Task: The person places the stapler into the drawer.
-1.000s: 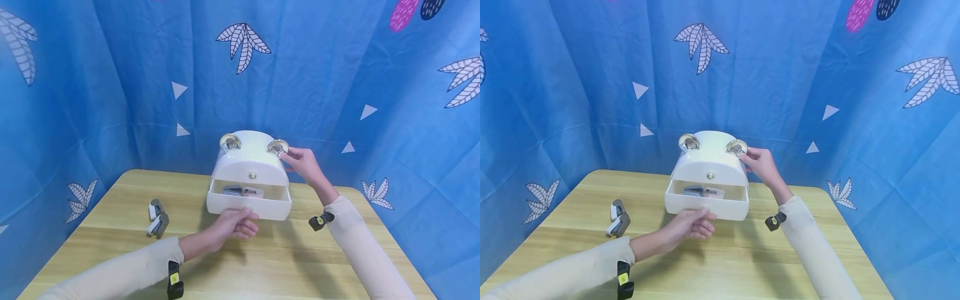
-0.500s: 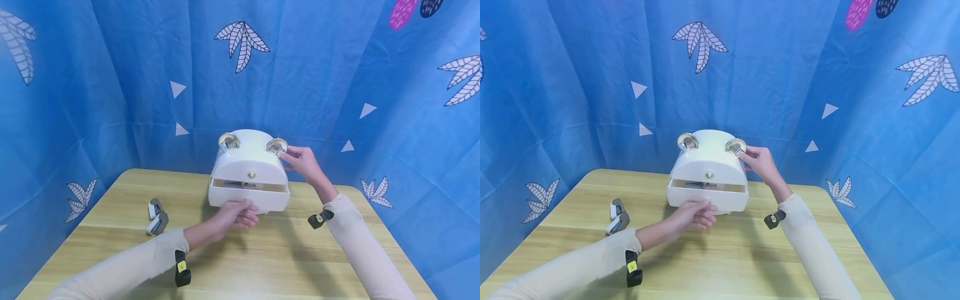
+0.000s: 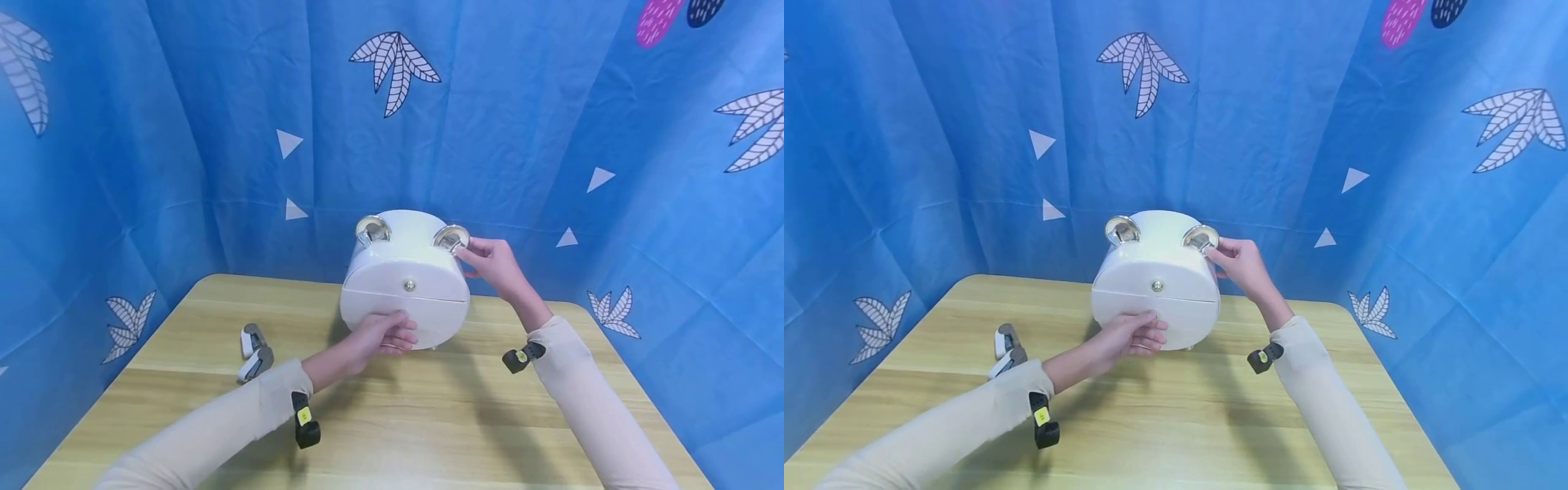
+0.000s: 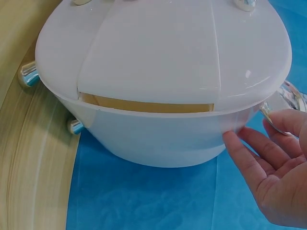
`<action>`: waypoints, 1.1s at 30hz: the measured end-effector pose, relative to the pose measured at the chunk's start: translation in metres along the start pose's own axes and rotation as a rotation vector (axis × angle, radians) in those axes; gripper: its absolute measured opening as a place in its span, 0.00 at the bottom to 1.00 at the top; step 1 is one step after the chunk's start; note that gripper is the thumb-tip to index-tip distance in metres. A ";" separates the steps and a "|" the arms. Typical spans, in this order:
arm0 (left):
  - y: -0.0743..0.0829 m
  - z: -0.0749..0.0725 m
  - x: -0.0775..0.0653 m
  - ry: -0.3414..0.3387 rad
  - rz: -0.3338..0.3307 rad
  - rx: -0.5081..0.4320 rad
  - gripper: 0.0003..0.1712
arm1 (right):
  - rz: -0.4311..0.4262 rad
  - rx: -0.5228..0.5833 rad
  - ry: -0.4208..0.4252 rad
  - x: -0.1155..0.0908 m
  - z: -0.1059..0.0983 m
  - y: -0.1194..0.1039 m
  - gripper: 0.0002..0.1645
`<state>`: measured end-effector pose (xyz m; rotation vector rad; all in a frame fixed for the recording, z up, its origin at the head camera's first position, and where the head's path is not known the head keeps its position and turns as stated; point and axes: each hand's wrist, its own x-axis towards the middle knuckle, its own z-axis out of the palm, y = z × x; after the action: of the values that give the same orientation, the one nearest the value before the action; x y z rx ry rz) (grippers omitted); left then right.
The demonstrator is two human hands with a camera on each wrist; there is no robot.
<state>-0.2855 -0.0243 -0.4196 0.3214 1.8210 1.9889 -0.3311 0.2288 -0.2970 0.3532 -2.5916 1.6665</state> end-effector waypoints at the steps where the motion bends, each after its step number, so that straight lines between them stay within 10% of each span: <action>1: 0.001 0.000 0.001 0.003 0.002 -0.001 0.27 | 0.001 0.002 0.001 0.000 0.000 0.000 0.26; 33: 0.010 -0.003 -0.001 -0.001 -0.079 -0.032 0.25 | -0.014 -0.011 0.001 -0.002 -0.002 -0.004 0.24</action>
<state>-0.2872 -0.0276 -0.4097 0.2367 1.7714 1.9610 -0.3286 0.2290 -0.2929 0.3687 -2.5901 1.6469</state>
